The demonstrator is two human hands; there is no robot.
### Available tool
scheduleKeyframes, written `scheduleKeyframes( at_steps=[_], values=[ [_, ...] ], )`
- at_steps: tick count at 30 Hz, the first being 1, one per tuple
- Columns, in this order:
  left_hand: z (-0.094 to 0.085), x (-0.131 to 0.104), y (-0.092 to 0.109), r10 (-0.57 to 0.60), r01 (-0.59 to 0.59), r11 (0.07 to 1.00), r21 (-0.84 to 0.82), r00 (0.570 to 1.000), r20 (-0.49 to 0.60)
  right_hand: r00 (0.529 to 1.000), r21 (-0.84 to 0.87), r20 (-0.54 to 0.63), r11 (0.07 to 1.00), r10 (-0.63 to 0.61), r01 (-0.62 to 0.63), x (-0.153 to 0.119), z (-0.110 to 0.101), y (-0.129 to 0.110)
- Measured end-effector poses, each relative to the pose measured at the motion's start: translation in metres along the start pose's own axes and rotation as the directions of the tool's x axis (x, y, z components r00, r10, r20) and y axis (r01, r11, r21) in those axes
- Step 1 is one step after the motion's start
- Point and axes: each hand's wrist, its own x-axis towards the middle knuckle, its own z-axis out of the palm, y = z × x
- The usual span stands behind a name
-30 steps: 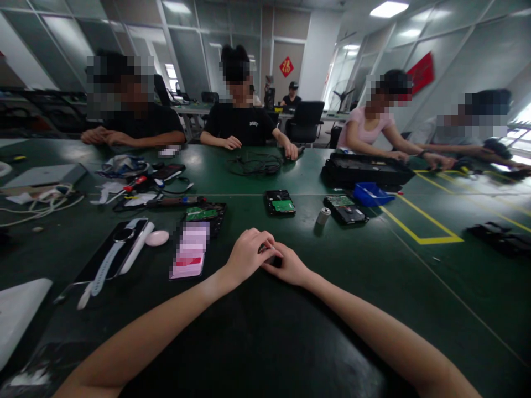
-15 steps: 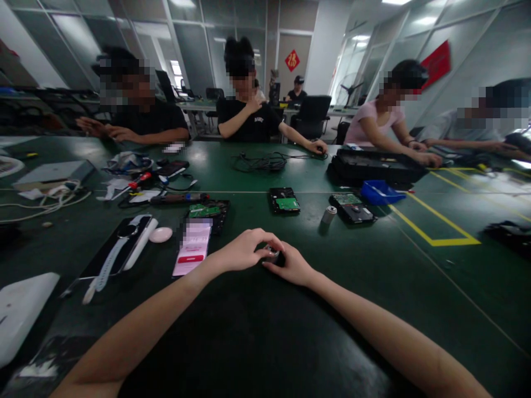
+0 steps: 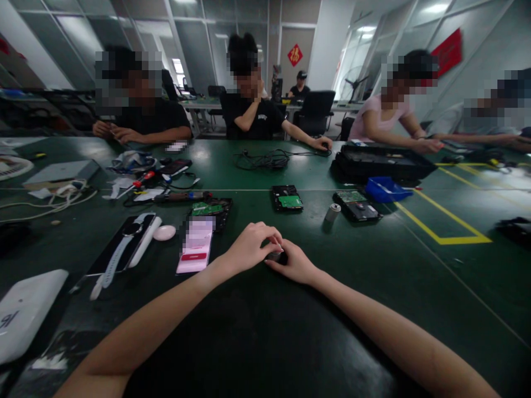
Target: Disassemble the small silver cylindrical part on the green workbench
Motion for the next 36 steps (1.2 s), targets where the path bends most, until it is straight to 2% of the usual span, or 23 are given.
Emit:
scheduleKeyframes(
  at_steps=[4, 7, 10, 13, 20, 24, 26, 28, 30, 32, 36],
  values=[
    [-0.002, 0.002, -0.006, -0.068, 0.061, 0.994, -0.086, 0.995, -0.076, 1.000, -0.019, 0.006, 1.000, 0.008, -0.008, 0.000, -0.003, -0.003],
    [0.003, 0.003, -0.024, -0.131, 0.116, 0.987, -0.113, 0.982, -0.136, 1.000, -0.016, 0.028, 1.000, 0.008, -0.008, 0.001, -0.006, -0.006],
    [0.014, 0.002, -0.047, -0.249, 0.242, 0.967, -0.074, 0.963, -0.099, 0.999, -0.010, 0.042, 1.000, 0.011, -0.011, 0.002, -0.007, -0.009],
    [0.023, -0.001, -0.063, -0.275, 0.273, 0.962, -0.031, 0.958, -0.087, 0.999, -0.004, 0.037, 1.000, 0.007, -0.007, 0.002, -0.007, -0.010],
    [0.023, -0.005, -0.069, -0.290, 0.301, 0.952, 0.063, 0.946, -0.143, 0.999, -0.010, 0.044, 1.000, 0.021, -0.021, 0.002, -0.008, -0.010],
    [0.018, -0.001, -0.059, -0.285, 0.293, 0.956, 0.030, 0.945, -0.162, 0.999, 0.000, 0.042, 1.000, 0.010, -0.010, 0.002, -0.008, -0.010],
    [0.013, 0.001, -0.045, -0.264, 0.267, 0.964, -0.012, 0.945, -0.193, 0.999, -0.002, 0.044, 1.000, 0.013, -0.013, 0.002, -0.008, -0.009],
    [0.007, 0.001, -0.026, -0.200, 0.179, 0.978, -0.109, 0.954, -0.225, 0.999, -0.007, 0.044, 1.000, 0.018, -0.018, 0.002, -0.007, -0.007],
    [0.002, -0.001, -0.009, -0.147, 0.121, 0.984, -0.134, 0.969, -0.200, 0.999, -0.016, 0.032, 1.000, 0.018, -0.017, 0.001, -0.006, -0.006],
    [0.001, -0.003, 0.003, -0.131, 0.113, 0.987, -0.116, 0.977, -0.168, 1.000, -0.024, 0.019, 1.000, 0.009, -0.009, 0.000, -0.004, -0.004],
    [0.005, -0.007, 0.007, -0.129, 0.117, 0.987, -0.111, 0.987, -0.100, 1.000, -0.028, 0.029, 1.000, 0.005, -0.004, 0.000, -0.003, -0.002]
  ],
)
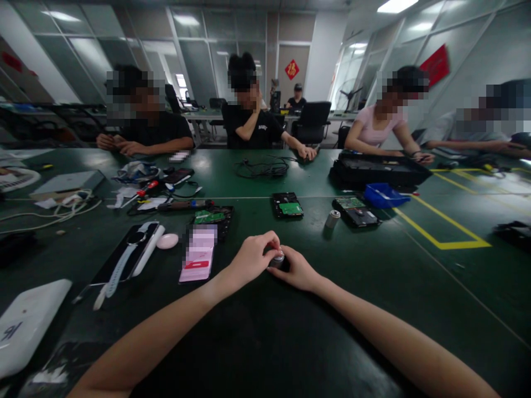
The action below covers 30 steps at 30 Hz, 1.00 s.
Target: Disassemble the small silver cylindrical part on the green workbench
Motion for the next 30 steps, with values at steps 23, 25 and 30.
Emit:
scheduleKeyframes(
  at_steps=[23, 25, 30],
  values=[
    [0.0054, -0.0028, -0.0019, 0.041, -0.036, 0.982, 0.186, 0.999, -0.022, 0.999, 0.042, -0.016, 0.999, -0.032, 0.033, 0.0001, -0.0004, -0.0014],
    [0.0056, -0.0027, -0.0023, 0.015, -0.006, 0.977, 0.211, 0.999, -0.040, 0.999, 0.038, -0.015, 0.999, -0.029, 0.029, 0.0000, -0.0006, -0.0021],
    [0.0046, -0.0032, -0.0003, -0.007, 0.022, 0.967, 0.255, 0.998, -0.060, 1.000, 0.029, -0.005, 0.999, -0.017, 0.017, 0.0002, -0.0012, -0.0028]
  ],
)
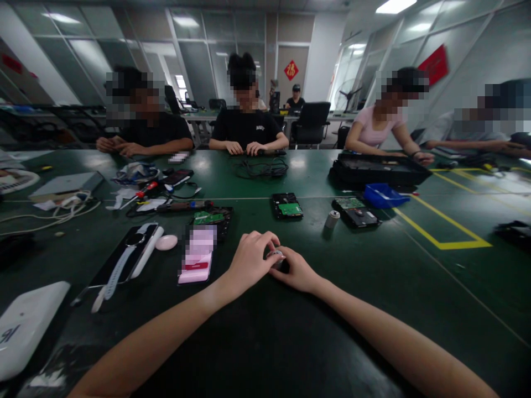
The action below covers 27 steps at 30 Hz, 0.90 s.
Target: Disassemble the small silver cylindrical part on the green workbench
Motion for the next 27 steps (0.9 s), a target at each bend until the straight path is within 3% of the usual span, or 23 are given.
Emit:
scheduleKeyframes(
  at_steps=[10, 19, 27],
  values=[
    [-0.009, 0.001, 0.004, -0.047, 0.048, 0.999, -0.021, 0.998, 0.046, 1.000, -0.034, -0.001, 0.999, 0.011, -0.011, 0.000, 0.000, 0.002],
    [0.001, 0.000, 0.003, 0.003, 0.001, 0.997, -0.075, 0.999, 0.048, 1.000, 0.019, -0.012, 1.000, -0.022, 0.023, 0.000, 0.001, 0.002],
    [0.000, 0.000, 0.001, -0.015, 0.015, 1.000, -0.005, 1.000, -0.024, 1.000, 0.004, 0.002, 1.000, -0.007, 0.007, 0.001, 0.000, 0.000]
  ],
)
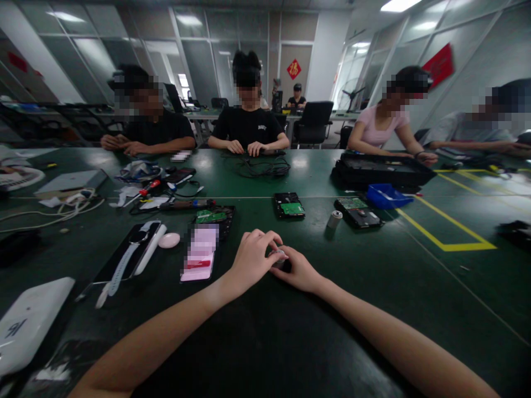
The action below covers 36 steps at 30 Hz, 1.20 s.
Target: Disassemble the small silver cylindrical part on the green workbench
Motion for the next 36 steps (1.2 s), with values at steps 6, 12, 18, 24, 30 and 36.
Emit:
scheduleKeyframes(
  at_steps=[6, 12, 18, 24, 30, 36],
  values=[
    [-0.005, -0.001, 0.006, -0.018, 0.017, 0.998, 0.054, 1.000, 0.023, 1.000, -0.020, 0.004, 1.000, 0.010, -0.010, 0.000, 0.001, 0.001],
    [-0.008, -0.004, 0.008, -0.028, 0.027, 0.996, 0.086, 1.000, 0.011, 1.000, -0.023, 0.000, 1.000, 0.020, -0.020, 0.000, 0.001, 0.002],
    [-0.010, -0.005, 0.009, -0.040, 0.034, 0.992, 0.122, 0.998, 0.045, 1.000, -0.025, -0.003, 0.999, 0.023, -0.023, -0.001, 0.000, 0.001],
    [-0.005, -0.004, 0.009, 0.016, -0.019, 0.998, 0.059, 0.999, 0.049, 1.000, -0.012, -0.014, 1.000, -0.001, 0.000, 0.000, 0.001, 0.002],
    [0.002, -0.002, 0.006, 0.040, -0.038, 0.999, -0.032, 0.998, 0.056, 1.000, 0.007, -0.019, 1.000, -0.018, 0.018, -0.001, 0.002, 0.003],
    [0.000, 0.000, 0.002, 0.046, -0.046, 0.999, -0.001, 0.997, -0.055, 1.000, -0.018, -0.028, 1.000, 0.002, -0.003, -0.001, 0.001, 0.002]
  ],
)
